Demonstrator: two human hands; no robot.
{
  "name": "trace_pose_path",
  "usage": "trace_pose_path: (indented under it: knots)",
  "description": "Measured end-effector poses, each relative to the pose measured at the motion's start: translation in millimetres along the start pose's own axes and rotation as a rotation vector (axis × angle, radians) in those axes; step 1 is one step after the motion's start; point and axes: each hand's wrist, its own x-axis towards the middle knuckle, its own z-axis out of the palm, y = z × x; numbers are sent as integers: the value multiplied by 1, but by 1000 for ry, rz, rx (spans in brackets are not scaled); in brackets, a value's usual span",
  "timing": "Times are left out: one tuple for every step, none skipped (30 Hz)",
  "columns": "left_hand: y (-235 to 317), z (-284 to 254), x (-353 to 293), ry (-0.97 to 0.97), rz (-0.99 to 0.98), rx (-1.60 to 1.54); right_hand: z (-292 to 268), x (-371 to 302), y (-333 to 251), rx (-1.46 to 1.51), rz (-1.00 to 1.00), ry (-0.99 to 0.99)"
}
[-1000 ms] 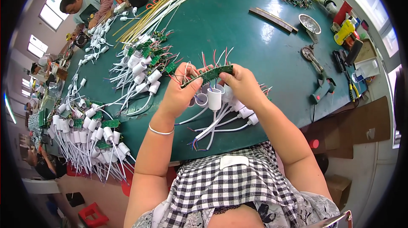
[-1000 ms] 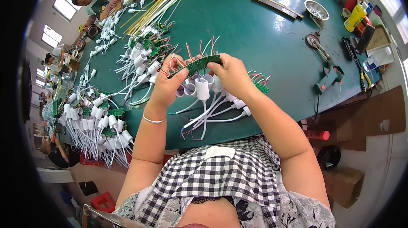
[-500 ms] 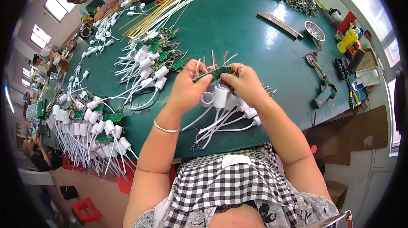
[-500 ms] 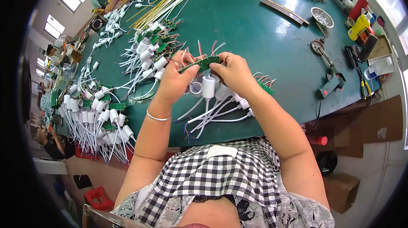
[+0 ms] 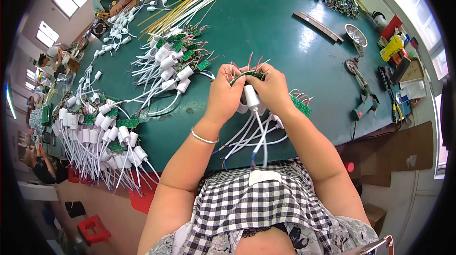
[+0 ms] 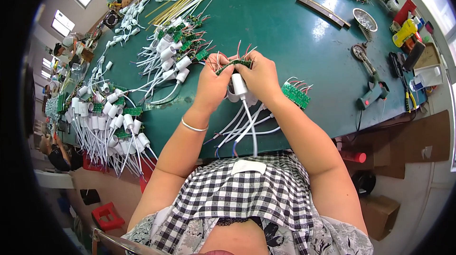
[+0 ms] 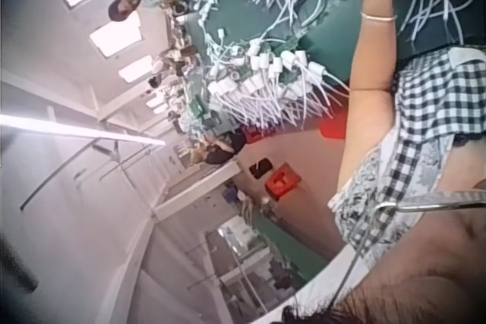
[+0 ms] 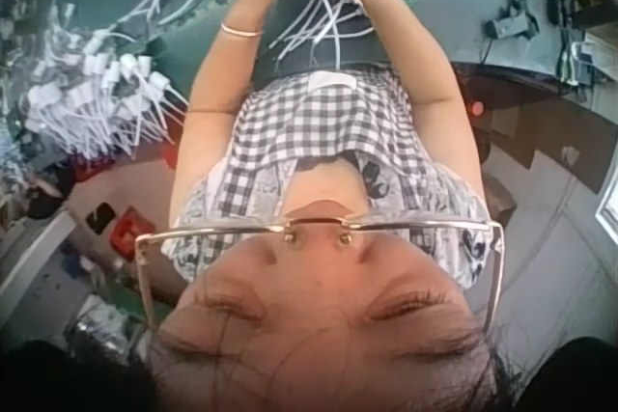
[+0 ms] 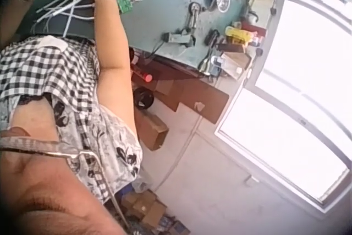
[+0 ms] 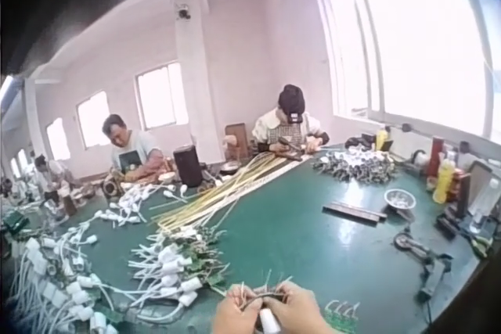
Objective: The person solders wires onto a circuit board strip using a soldering iron, gathers electrical components across the table, and attaches plastic casings onto circuit board assemblies while aligning the attached wires by hand.
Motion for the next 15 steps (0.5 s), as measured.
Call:
trace_pose_path:
  knots:
    - [0,1,0,-1,-1,-1,-1,0,0,0,1,1]
    - [1,2,0,-35,12,-107,-4,0,0,221,29,-54]
    - [1,2,2,-68,28,-213,-8,1,-2,442,52,-110]
    - [3,-3,3,-170,65,-328,-16,-3,-7,485,41,-201]
    - [5,-7,4,-170,68,-328,-18,-4,-4,554,20,-219]
    - [9,-10,4,-235,98,-388,-23,-8,-13,485,48,-295]
    - [11,-14,4,-299,128,-447,-27,-12,-22,414,77,-371]
    - [12,-17,4,-431,77,-471,-26,-12,-22,416,76,-371]
    - [11,-16,4,-436,77,-473,-24,-11,-22,394,114,-364]
    - [10,-14,4,-420,97,-434,-22,-10,-21,373,154,-358]
    - [10,-13,3,-404,117,-395,-19,-10,-19,372,155,-353]
    - [10,-13,4,-366,108,-308,-15,-8,-16,204,17,-235]
    - [8,-7,2,-369,105,-309,-9,-11,-12,35,-118,-114]
    - [4,2,0,-255,87,-217,1,-5,-1,-133,-237,82]
    - [4,6,2,-137,74,-124,2,-4,-1,-134,-239,81]
